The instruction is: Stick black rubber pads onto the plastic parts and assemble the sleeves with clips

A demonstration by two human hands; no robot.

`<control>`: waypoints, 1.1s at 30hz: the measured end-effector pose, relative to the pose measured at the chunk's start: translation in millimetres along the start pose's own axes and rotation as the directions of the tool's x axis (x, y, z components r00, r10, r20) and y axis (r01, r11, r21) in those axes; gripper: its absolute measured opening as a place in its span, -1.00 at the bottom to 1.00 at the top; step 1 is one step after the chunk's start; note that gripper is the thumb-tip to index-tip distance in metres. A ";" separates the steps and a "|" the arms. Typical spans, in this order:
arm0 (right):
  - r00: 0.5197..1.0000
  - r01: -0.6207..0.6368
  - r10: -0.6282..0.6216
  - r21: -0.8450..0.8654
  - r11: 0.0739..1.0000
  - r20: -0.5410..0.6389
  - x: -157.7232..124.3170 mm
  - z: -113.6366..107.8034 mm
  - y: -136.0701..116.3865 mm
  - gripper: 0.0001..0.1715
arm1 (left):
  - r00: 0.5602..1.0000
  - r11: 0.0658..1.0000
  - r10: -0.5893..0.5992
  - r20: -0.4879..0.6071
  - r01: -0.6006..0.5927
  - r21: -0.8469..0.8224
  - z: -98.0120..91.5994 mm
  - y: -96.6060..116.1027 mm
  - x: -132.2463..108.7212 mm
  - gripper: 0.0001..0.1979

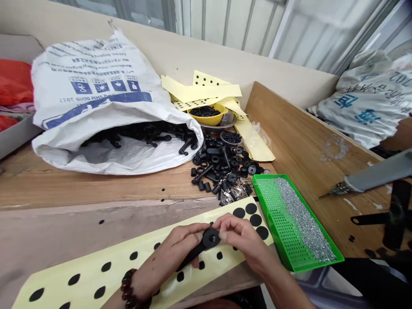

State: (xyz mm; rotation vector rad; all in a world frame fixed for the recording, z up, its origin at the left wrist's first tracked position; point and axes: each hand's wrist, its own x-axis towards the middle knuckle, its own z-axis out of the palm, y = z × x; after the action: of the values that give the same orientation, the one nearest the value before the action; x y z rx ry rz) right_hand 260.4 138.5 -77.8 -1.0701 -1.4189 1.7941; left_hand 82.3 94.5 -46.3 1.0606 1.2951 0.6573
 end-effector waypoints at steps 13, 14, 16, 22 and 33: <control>1.000 0.000 0.000 -0.004 1.000 -0.012 -1.0 1.5 2.3 -0.88 | 1.000 1.000 0.013 0.017 -0.013 0.027 -2.9 -11.4 5.4 -0.51; 1.000 -0.002 0.002 -0.005 1.000 -0.013 -0.9 1.7 2.1 -0.88 | 1.000 0.999 0.010 0.016 -0.010 0.030 -2.7 -11.5 4.7 -0.50; 1.000 -0.006 0.006 -0.008 1.000 -0.017 -0.8 2.0 1.2 -0.87 | 1.000 1.000 0.005 0.009 -0.006 0.031 -2.4 -12.1 4.2 -0.50; 1.000 -0.001 0.001 -0.019 1.000 -0.013 -1.5 2.4 -1.2 -0.86 | 0.998 0.999 0.029 0.063 -0.028 -0.019 -2.9 -17.4 10.5 -0.55; 0.997 0.070 -0.077 -0.178 0.982 -0.031 -0.6 1.3 7.1 -0.92 | 0.998 0.997 0.070 -0.004 -0.070 -0.024 7.9 -24.0 9.0 -0.61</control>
State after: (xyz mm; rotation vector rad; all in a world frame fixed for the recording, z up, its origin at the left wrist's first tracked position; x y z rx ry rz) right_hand 259.7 135.7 -84.4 -1.1187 -1.5973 1.6123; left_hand 87.8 90.6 -72.3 1.0894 1.2541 0.7264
